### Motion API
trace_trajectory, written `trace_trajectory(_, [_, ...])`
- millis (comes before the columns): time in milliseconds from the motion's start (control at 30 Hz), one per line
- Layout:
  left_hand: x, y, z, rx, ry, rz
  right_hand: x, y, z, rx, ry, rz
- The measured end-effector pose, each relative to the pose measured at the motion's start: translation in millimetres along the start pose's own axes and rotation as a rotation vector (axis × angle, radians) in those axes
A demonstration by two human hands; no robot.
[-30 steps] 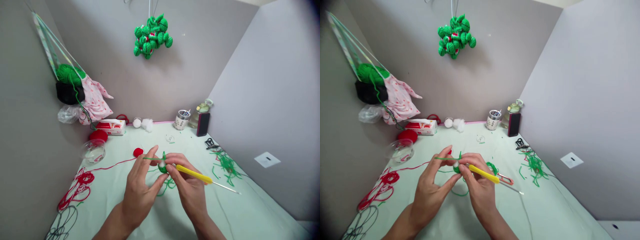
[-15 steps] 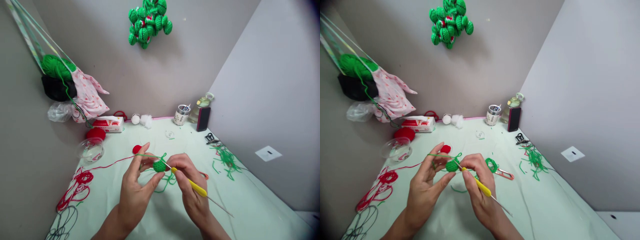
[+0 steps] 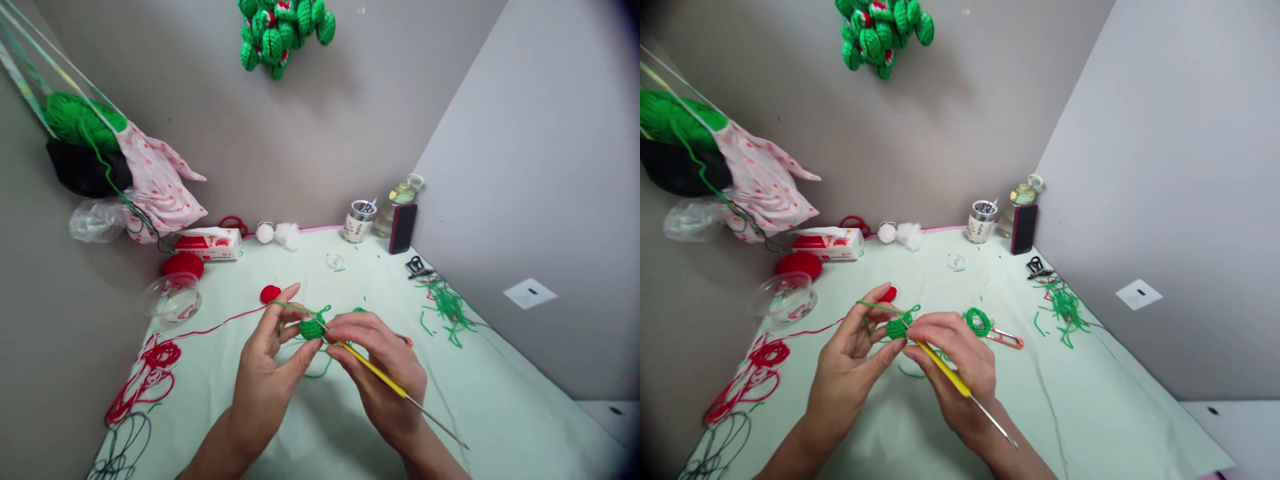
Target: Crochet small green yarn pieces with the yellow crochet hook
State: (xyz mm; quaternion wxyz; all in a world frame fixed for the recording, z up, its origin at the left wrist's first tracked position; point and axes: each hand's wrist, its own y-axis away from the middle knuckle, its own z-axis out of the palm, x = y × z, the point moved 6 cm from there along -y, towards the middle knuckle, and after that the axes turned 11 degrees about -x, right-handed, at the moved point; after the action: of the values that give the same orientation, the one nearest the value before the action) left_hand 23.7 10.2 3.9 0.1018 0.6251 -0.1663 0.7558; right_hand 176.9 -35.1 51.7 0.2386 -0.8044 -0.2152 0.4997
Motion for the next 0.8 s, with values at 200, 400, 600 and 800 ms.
trace_trajectory(200, [3,-2,-6.4,-0.005,-0.027,0.030,0,-3,0,-0.088,-0.038,0.018])
trace_trajectory(400, [5,0,-2.8,0.016,-0.217,0.078,5,3,-2,0.084,-0.064,0.038])
trace_trajectory(600, [17,2,5.8,0.011,-0.629,0.345,-10,8,5,0.000,0.281,-0.130])
trace_trajectory(800, [22,3,10.4,-0.015,-0.775,0.447,-10,13,7,0.031,0.311,-0.138])
